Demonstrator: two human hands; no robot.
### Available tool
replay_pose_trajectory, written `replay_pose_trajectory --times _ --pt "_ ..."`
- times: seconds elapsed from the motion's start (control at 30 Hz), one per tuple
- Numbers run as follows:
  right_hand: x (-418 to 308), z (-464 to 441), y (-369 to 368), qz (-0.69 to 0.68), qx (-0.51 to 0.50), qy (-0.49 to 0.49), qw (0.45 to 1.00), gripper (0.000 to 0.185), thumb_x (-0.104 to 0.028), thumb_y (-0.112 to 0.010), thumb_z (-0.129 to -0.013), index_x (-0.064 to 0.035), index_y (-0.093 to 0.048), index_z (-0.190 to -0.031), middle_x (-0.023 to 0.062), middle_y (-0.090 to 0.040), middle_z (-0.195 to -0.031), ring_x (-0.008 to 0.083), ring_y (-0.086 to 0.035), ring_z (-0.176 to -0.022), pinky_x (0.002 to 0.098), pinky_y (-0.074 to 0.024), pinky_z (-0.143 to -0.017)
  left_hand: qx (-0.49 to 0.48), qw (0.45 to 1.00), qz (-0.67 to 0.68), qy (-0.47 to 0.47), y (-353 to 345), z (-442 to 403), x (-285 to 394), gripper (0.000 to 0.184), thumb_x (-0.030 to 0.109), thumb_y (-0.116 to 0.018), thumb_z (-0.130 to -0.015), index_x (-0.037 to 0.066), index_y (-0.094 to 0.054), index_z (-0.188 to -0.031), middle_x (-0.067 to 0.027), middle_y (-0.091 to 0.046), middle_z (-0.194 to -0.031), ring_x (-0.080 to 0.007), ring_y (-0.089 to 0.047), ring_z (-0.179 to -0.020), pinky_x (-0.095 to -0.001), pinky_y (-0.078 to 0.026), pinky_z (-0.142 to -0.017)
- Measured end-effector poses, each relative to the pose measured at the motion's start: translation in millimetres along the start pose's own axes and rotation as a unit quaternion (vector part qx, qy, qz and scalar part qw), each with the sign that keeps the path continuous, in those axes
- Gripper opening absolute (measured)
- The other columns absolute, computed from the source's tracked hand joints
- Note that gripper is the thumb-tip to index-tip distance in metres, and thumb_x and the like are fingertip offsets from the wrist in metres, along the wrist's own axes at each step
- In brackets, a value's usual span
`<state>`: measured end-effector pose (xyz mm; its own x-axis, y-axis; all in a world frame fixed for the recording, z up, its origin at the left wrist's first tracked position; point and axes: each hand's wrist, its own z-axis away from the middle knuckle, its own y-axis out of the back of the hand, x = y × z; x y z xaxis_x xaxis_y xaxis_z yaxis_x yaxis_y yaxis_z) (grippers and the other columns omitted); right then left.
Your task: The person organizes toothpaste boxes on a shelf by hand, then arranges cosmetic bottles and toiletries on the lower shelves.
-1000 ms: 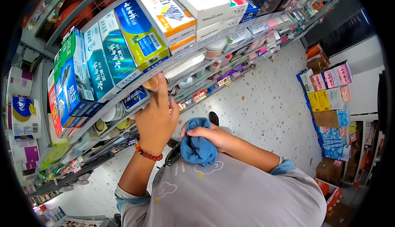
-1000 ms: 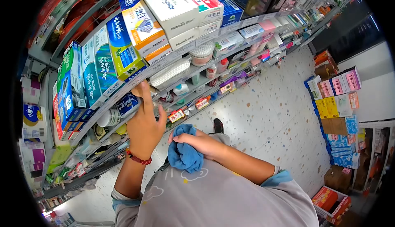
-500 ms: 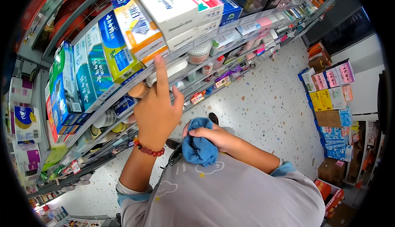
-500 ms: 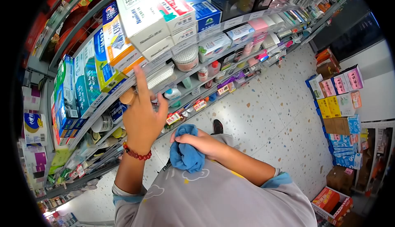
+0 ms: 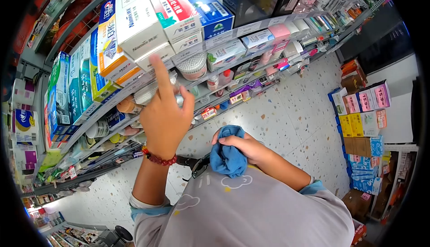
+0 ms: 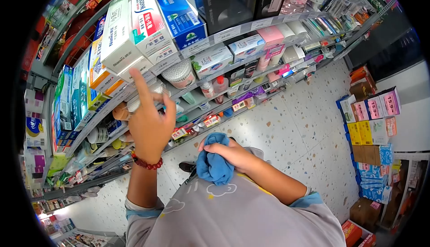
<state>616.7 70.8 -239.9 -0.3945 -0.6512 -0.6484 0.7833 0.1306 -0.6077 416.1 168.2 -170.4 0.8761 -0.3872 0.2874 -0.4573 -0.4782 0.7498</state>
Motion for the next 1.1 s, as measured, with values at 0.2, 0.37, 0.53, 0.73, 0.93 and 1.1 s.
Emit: replay_pose_trajectory --times 0.2,0.37,0.53,0.73,0.93,1.1 --pt "-12.5 5.7 17.6 -0.024 0.000 -0.023 0.999 0.026 -0.023 -0.066 -0.096 -0.0018 -0.069 -0.112 0.0079 -0.070 -0.102 0.0159 -0.068 -0.094 0.0317 -0.0558 -0.085 -0.063 0.997 0.008 0.031 -10.4 28.5 6.3 0.092 0.013 -0.069 -0.089 -0.003 -0.023 -0.168 -0.0060 -0.074 -0.076 -0.0232 -0.071 -0.058 -0.0351 -0.054 -0.050" --pt "-9.2 -2.5 15.4 -0.005 -0.023 -0.020 1.000 0.025 -0.022 -0.067 -0.097 -0.0021 -0.069 -0.111 0.0077 -0.071 -0.100 0.0158 -0.069 -0.091 0.0312 -0.0560 -0.084 0.027 0.999 0.032 -0.032 -0.7 -23.5 37.4 0.094 0.013 -0.070 -0.088 0.000 -0.023 -0.168 -0.0051 -0.074 -0.077 -0.0239 -0.070 -0.057 -0.0361 -0.054 -0.050" --pt "-6.9 -1.5 12.7 -0.018 -0.039 -0.021 0.999 0.025 -0.021 -0.067 -0.097 -0.0023 -0.069 -0.113 0.0072 -0.072 -0.100 0.0161 -0.069 -0.091 0.0316 -0.0563 -0.084 -0.033 0.999 0.007 -0.038 -22.4 -11.7 29.3 0.092 0.015 -0.068 -0.089 0.006 -0.025 -0.170 -0.0095 -0.074 -0.081 -0.0258 -0.071 -0.061 -0.0380 -0.055 -0.050" --pt "-0.1 3.7 16.3 -0.055 -0.016 -0.010 0.998 0.024 -0.024 -0.067 -0.100 -0.0054 -0.068 -0.115 0.0058 -0.070 -0.104 0.0148 -0.068 -0.094 0.0313 -0.0569 -0.087 -0.079 0.994 0.033 -0.072 -24.4 -9.8 46.3 0.089 0.011 -0.067 -0.091 0.006 -0.025 -0.169 -0.0057 -0.074 -0.082 -0.0225 -0.071 -0.062 -0.0365 -0.056 -0.054" --pt "-1.1 3.4 10.5 -0.003 -0.003 -0.005 1.000 0.023 -0.022 -0.064 -0.096 -0.0023 -0.069 -0.108 0.0090 -0.072 -0.103 0.0182 -0.070 -0.094 0.0315 -0.0553 -0.087 -0.105 0.989 0.001 -0.106 -22.8 -24.1 58.2 0.083 0.012 -0.070 -0.087 0.009 -0.041 -0.164 -0.0052 -0.067 -0.078 -0.0241 -0.064 -0.056 -0.0392 -0.051 -0.049" --pt "-77.6 16.2 -19.0 0.481 -0.048 0.313 0.817 0.025 -0.010 -0.068 -0.080 -0.0046 -0.070 -0.105 0.0138 -0.067 -0.124 0.0281 -0.067 -0.106 0.0394 -0.0546 -0.092 -0.008 0.992 0.058 -0.113 42.9 -8.6 41.5 0.058 0.008 -0.070 -0.083 0.007 -0.066 -0.141 -0.0063 -0.068 -0.090 -0.0241 -0.065 -0.067 -0.0349 -0.052 -0.056"
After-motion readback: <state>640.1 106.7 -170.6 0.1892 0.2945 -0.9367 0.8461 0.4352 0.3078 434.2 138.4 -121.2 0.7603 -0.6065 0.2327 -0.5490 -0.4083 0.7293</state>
